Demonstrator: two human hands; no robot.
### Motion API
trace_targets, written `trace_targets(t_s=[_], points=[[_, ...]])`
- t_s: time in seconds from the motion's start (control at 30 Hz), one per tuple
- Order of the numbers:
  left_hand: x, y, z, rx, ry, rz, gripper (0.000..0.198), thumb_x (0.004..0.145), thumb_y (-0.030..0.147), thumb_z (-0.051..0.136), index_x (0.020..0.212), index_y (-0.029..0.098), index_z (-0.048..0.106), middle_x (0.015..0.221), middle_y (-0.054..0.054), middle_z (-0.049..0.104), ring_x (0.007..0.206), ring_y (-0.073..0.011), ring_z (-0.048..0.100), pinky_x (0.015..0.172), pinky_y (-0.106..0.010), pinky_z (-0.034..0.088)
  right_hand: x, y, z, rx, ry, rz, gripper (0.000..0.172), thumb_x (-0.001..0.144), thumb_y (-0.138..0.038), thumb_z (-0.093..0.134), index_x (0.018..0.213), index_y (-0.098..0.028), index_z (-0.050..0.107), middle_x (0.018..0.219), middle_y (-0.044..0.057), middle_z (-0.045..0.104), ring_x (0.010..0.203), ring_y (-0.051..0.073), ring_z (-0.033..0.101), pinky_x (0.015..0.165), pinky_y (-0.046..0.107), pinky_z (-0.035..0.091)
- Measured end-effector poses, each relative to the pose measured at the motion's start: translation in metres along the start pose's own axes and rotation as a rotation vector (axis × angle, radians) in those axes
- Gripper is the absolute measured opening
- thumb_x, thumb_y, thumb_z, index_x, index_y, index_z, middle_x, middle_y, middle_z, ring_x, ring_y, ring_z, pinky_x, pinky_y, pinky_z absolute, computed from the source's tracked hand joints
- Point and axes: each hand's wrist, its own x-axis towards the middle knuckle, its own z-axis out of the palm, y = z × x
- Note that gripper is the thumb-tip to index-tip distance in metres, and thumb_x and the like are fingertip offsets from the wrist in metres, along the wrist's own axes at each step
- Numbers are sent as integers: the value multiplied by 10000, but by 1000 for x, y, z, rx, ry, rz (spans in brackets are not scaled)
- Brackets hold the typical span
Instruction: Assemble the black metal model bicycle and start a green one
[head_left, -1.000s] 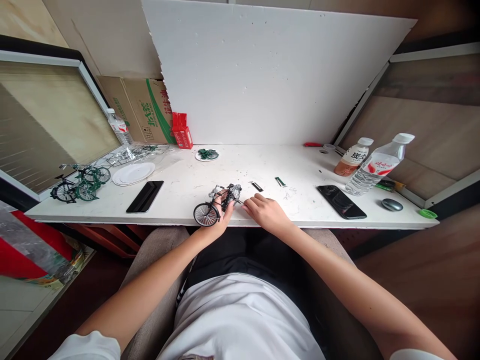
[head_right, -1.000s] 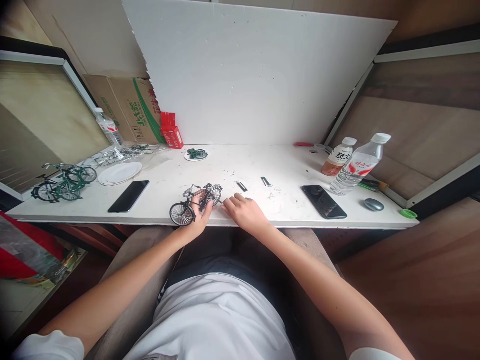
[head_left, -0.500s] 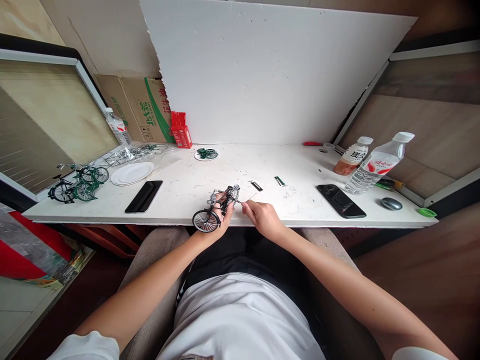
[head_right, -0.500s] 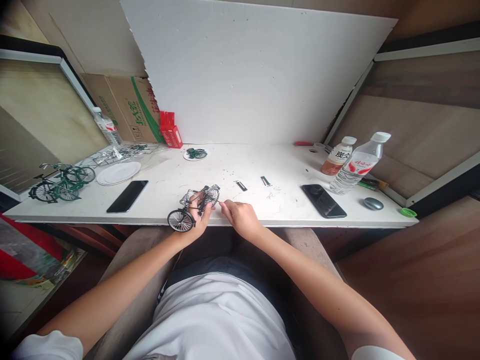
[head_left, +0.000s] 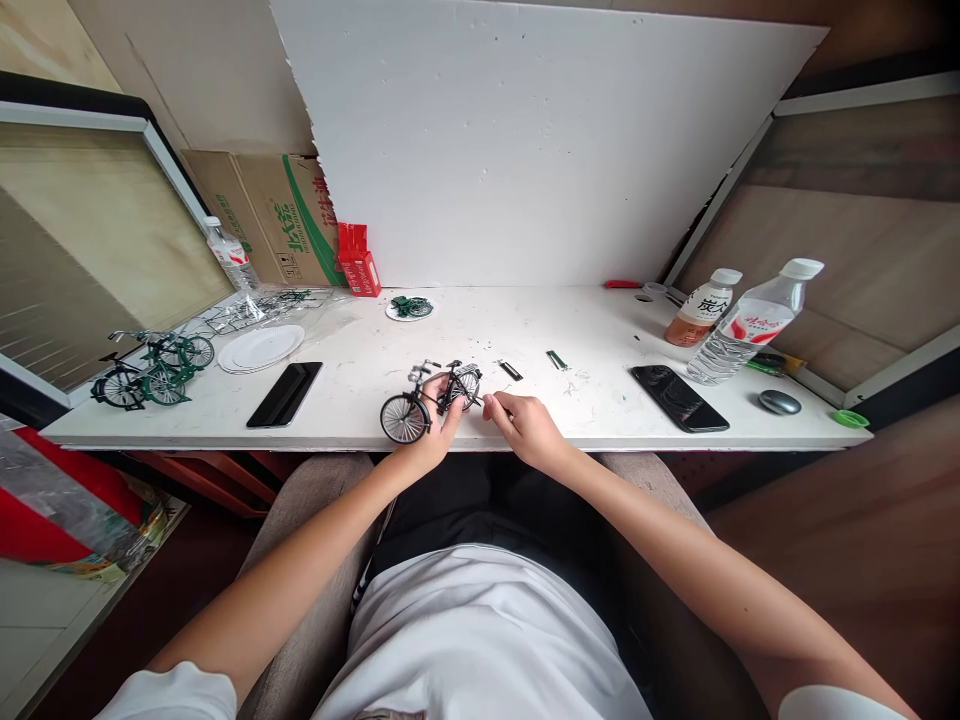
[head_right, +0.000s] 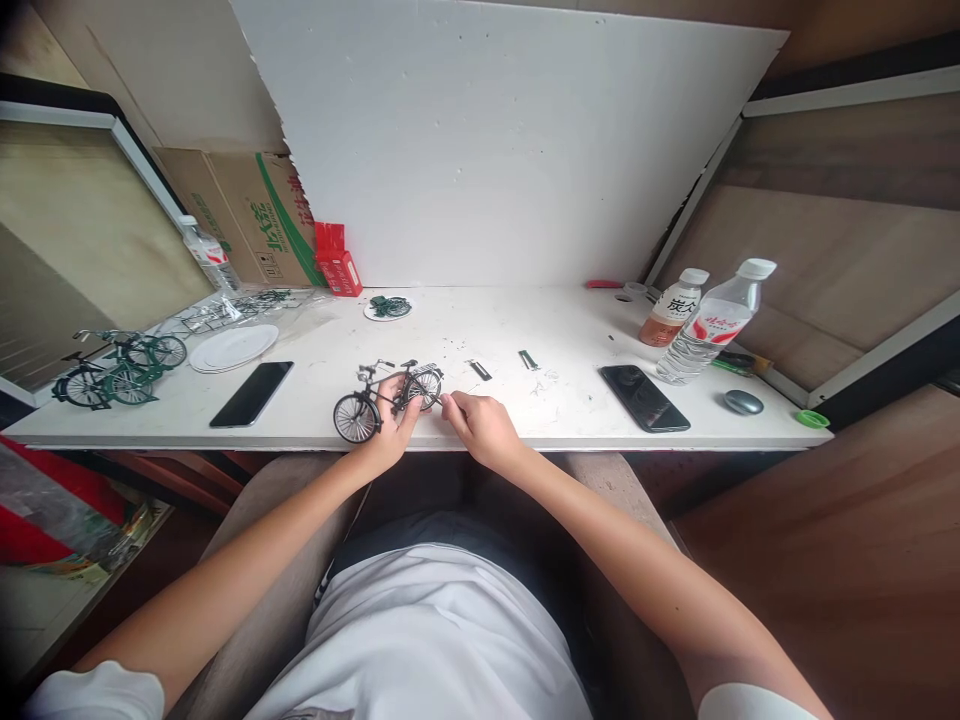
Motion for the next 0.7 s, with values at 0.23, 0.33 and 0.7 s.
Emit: trace_targets(t_s=[0.23,0.33,0.7], points=[[24,7,-5,-84,94,-190,626,929,577,790,1367,197,553,1282,-135,702,787,-176,774,813,-370,672,12,24,-9,-264,281,-79,420,1150,-430,391,810,-242,549,786,64,581,818,244,536,692,347,380],[27,8,-7,-130,83,-201,616,889,553,831,1326,194,589,1225,-110,726,798,-173,762,763,-327,653,19,42,-15,-367,354,-98,360,1135,-364,418,842,-241,587,819,71,576,822,257,498,816,402,439],[30,11,-9,-215,170,-240,508,789,416,842,1203,185,659,1148,-92,760,1054,-235,725,925,-352,581,25,76,-30,-657,267,68,248,1034,-330,588,986,-172,773,1178,200,646,1134,374,521,862,470,468]])
